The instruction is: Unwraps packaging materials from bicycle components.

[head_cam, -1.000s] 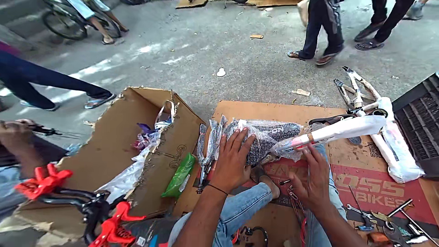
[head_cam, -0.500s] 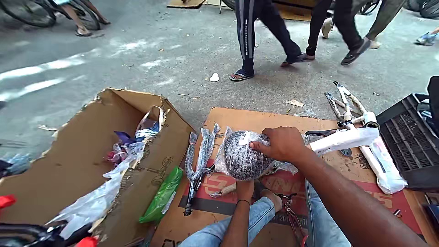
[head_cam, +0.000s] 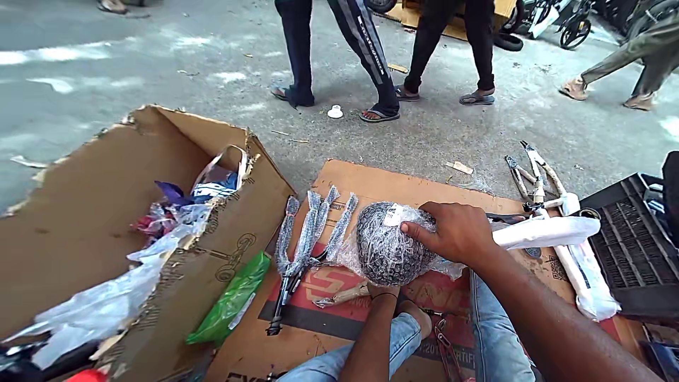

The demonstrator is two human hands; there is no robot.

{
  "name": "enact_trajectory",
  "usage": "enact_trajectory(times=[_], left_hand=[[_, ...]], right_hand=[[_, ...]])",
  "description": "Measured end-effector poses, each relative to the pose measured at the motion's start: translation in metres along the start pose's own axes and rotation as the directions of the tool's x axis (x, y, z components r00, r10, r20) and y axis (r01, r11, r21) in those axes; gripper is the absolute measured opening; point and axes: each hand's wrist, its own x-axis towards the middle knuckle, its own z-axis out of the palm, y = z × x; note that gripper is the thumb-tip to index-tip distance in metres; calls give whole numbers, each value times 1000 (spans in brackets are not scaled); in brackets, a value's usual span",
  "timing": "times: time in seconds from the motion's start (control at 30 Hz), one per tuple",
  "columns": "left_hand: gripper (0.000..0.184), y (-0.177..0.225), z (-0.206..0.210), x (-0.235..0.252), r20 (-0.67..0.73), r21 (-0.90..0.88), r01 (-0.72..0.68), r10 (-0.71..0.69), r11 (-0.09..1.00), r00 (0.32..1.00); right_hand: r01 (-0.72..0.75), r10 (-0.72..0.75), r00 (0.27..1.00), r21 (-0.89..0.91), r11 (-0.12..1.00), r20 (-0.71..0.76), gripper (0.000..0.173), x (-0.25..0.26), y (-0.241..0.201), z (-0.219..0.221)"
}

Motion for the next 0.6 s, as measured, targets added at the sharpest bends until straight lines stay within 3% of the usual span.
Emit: enact_trajectory(times=[0.13,0.23,0.33,0.43,0.53,0.6], left_hand=[[61,-4,-9,-8,-59,-70,39,-44,997,997],[48,-15,-6,-2,-71,-332,75,-105,940,992],[32,-28,27,15,-175,-746,-40,-137,665,975],[39,-19,35,10,-179,-902,-94,-166,422,970],[42,-12,29,3,-98,-945,-56,-114,322,989],[37,-12,24,6,-25,-942,-2,-64,336,998]], right_hand=[[-15,15,999,2,1000,38,86,-4,0,-3],[-14,13,998,20,1000,57,86,-1,-1,-4],[-19,17,998,25,1000,67,86,1,-1,-4],[-9,8,998,23,1000,56,87,-1,0,-3],[10,-10,1000,21,1000,4,86,-2,1,1],[8,-8,1000,11,1000,6,86,1,-1,1]])
